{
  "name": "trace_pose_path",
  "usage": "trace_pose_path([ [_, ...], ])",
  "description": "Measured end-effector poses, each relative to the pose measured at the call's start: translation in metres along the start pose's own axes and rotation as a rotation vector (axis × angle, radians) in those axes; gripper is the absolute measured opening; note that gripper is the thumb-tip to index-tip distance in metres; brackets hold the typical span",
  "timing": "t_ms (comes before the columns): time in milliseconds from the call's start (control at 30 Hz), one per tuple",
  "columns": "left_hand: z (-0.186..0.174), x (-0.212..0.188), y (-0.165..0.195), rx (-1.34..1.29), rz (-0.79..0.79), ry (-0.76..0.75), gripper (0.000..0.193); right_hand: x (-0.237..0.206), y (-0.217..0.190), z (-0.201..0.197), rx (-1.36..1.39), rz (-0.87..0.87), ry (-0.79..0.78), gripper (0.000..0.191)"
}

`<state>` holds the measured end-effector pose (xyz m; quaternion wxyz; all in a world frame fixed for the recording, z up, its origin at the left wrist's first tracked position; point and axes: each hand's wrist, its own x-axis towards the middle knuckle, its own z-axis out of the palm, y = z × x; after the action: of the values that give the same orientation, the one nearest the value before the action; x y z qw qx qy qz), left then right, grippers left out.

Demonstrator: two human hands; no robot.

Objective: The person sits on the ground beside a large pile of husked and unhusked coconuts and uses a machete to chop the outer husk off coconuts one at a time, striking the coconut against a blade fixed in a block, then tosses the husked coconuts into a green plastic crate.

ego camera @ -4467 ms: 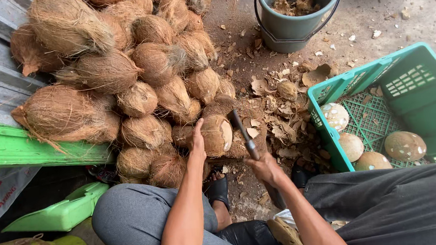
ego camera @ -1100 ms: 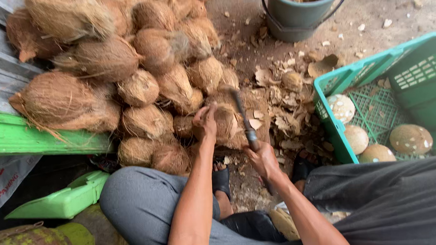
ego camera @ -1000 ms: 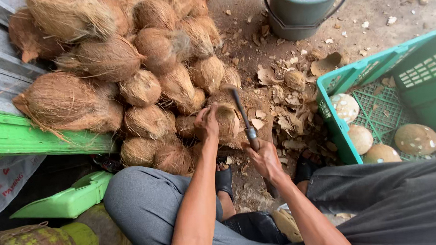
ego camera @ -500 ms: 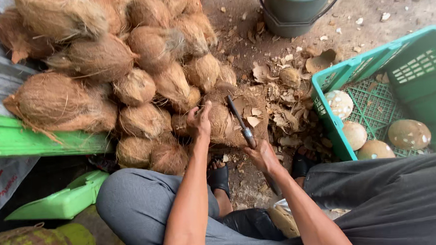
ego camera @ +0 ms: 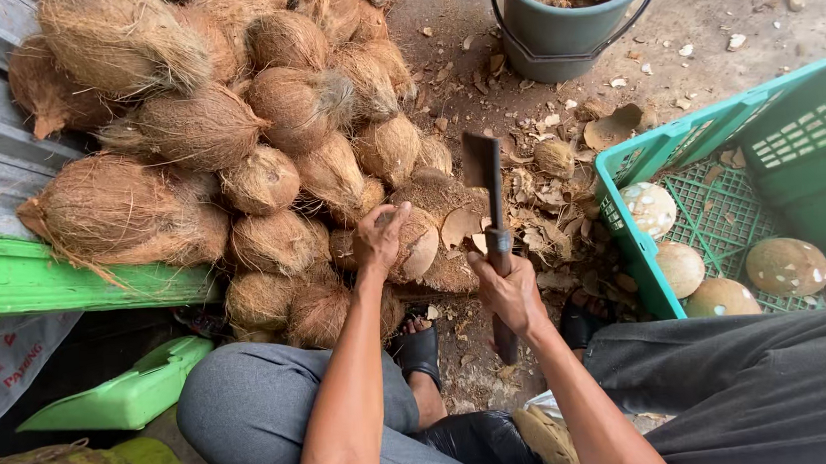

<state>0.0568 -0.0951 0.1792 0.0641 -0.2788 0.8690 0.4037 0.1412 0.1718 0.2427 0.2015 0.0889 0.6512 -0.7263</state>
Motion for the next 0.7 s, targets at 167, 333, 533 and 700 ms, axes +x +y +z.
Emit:
trace_pose_path([
  [167,0.012,0.012,-0.019,-0.002,0.030,0.001,0.050,-0.008,-0.002,0.022,0.006,0.125,-0.028,0.034],
  [333,0.012,0.019,-0.030,-0.083,0.161,0.050,0.057,-0.005,0.001,0.015,-0.067,0.007,-0.052,0.034],
  [533,0.012,0.018,-0.024,-0.001,0.081,0.039,0.061,0.008,0.030,0.028,0.146,-0.035,-0.055,0.030],
  [700,-0.004,-0.006,0.004,-0.112,-0.024,0.111,0.066,0.014,0.048,0.023,-0.400,0.345,-0.073,0.035],
])
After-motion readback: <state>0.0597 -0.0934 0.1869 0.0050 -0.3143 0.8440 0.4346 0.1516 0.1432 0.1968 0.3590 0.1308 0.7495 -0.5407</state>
